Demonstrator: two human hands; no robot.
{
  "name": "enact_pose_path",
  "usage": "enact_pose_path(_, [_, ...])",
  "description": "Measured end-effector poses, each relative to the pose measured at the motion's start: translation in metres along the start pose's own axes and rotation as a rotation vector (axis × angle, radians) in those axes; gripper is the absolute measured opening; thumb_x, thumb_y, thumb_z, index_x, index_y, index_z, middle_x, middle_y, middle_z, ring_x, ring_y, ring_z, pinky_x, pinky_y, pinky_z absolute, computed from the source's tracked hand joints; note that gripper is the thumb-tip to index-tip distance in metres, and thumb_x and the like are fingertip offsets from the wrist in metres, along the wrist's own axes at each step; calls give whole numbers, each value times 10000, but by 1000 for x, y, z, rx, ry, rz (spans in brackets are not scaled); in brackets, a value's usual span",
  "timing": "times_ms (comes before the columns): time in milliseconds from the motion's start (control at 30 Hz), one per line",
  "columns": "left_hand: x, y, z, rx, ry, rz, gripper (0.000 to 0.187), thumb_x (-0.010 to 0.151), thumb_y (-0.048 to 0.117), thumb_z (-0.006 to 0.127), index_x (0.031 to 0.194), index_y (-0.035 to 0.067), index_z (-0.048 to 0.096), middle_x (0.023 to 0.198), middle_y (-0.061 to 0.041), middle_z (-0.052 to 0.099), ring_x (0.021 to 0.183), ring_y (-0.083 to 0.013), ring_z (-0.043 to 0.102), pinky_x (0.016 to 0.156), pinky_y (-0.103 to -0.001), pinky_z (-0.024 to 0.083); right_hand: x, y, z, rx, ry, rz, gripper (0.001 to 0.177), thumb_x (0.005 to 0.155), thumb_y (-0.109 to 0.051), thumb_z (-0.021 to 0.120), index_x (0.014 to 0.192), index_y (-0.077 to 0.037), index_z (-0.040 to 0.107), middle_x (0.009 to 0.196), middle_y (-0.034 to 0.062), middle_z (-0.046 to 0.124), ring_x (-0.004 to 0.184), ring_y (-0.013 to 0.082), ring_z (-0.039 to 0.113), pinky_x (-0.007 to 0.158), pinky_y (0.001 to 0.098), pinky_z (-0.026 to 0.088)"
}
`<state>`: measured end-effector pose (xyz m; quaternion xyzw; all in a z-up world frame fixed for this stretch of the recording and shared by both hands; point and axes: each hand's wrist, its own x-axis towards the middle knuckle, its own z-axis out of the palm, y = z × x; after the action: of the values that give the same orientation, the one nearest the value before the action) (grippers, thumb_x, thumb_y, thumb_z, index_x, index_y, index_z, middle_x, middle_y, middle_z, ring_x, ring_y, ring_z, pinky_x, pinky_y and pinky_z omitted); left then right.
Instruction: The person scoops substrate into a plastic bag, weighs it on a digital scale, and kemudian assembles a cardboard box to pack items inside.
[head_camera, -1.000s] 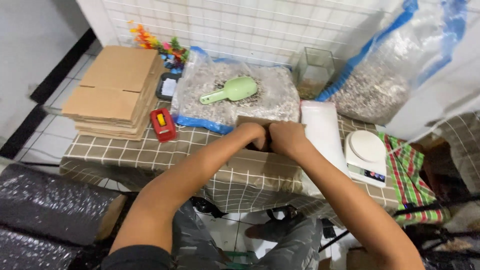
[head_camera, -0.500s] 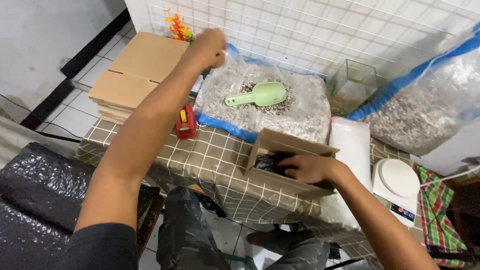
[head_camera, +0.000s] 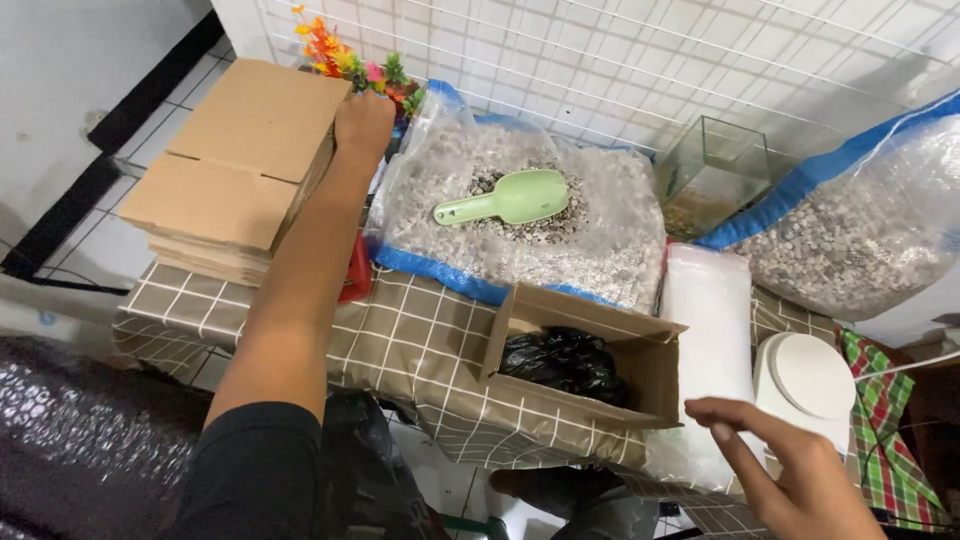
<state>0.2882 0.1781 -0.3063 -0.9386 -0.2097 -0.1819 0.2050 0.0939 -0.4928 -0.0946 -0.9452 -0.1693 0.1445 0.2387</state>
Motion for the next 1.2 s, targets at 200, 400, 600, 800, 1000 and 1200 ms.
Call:
enact_pose_path(200, [11, -1, -49, -83, -99, 1, 185, 925, 59, 631, 914, 179, 771, 934, -75, 744, 824, -305, 751, 643, -425, 608, -5, 9, 1, 21, -75, 159, 336, 896, -288, 653, 1157, -282, 864, 1235, -98, 883, 1231, 61, 784, 1057, 294, 572])
enact_pose_path(400, [10, -26, -149, -33, -76, 26, 343, 717, 87, 829, 1041, 142, 732, 938, -100, 693, 852, -338, 734, 635, -444, 600, -8, 0, 3, 63, 37, -227, 319, 896, -290, 647, 1145, -184, 816, 1155, -68, 870, 1117, 70, 790, 924, 281, 569])
enact_pose_path(600, [-17, -28, -268, 8, 9, 64, 357, 710, 327, 758, 1001, 120, 759, 946, -96, 711, 840, -363, 743, 643, -459, 586, -5, -20, 0, 8, 88, -223, 301, 907, -307, 646, 1171, -242, 775, 1086, -107, 866, 777, 67, 796, 612, 277, 530])
enact_pose_path(800, [-89, 43, -416, -28, -351, 230, 454, 710, 514, 746, 975, 146, 770, 991, -114, 742, 857, -361, 721, 732, -462, 493, 9, -12, 48, -199, 428, -428, 198, 937, -288, 691, 1077, -195, 797, 1330, 218, 643, 1220, 432, 532, 979, 568, 435])
enact_pose_path(1000, [-160, 123, -490, -434, -602, 488, 511, 1006, 403, 625, 593, 150, 466, 506, 42, 390, 439, -111, 372, 465, -239, 421, -17, -26, 47, -123, 279, -114, 469, 893, -493, 662, 1164, -125, 768, 1663, 164, 306, 1467, 394, 344, 853, 621, 530])
enact_pose_path(1200, [-200, 187, -385, -437, -727, 667, 481, 800, 473, 634, 1000, 64, 789, 930, -140, 756, 954, -397, 732, 839, -570, 564, -22, -20, 49, -9, 199, -150, 740, 804, -405, 819, 1387, 2, 614, 1511, 354, 439, 1302, 524, 536, 1027, 628, 474])
